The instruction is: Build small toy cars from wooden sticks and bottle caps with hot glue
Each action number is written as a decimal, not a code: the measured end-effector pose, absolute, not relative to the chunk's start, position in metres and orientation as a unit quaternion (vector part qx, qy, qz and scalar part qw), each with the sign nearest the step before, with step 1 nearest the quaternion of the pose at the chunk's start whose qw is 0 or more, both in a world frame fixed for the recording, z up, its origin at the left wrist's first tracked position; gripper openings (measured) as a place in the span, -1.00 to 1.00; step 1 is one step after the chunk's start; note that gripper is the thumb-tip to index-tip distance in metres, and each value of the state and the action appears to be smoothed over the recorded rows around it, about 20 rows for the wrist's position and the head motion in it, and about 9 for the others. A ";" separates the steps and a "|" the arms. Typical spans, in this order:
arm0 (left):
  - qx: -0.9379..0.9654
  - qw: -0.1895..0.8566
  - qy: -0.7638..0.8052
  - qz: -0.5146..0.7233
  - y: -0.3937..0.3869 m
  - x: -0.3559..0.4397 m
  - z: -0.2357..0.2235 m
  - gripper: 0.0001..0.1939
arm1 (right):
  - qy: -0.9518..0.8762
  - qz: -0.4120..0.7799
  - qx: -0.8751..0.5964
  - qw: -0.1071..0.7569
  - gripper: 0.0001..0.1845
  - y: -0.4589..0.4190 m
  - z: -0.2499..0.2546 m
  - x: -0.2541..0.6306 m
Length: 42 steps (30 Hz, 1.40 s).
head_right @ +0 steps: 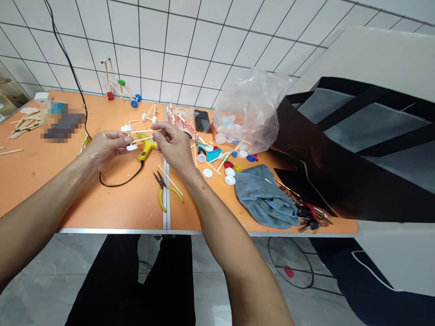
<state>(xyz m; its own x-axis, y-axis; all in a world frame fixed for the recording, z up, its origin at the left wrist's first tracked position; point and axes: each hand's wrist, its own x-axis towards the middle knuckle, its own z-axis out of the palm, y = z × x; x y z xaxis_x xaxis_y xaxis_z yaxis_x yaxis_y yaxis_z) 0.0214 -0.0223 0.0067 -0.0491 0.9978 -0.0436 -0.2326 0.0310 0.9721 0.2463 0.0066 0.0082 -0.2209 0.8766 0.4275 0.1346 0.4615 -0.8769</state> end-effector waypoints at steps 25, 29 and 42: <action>0.439 0.563 0.452 0.534 -0.022 0.017 0.010 -0.47 | -0.691 0.387 -0.353 0.498 -0.56 0.007 0.009 0.248; 0.424 0.562 0.455 0.545 -0.022 0.017 0.010 -0.50 | -0.687 0.391 -0.353 0.500 -0.55 0.007 0.009 0.248; 0.371 0.531 0.468 0.601 -0.018 0.009 0.020 -0.70 | -0.657 0.409 -0.336 0.537 -0.40 0.010 0.011 0.251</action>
<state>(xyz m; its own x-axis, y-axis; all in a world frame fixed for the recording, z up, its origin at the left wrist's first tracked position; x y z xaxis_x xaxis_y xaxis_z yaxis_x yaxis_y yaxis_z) 0.0089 -0.0184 0.0203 -0.1614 0.9856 -0.0498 -0.2907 0.0007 0.9568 0.2506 0.0098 0.0107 -0.1978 0.8810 0.4298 0.0032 0.4390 -0.8985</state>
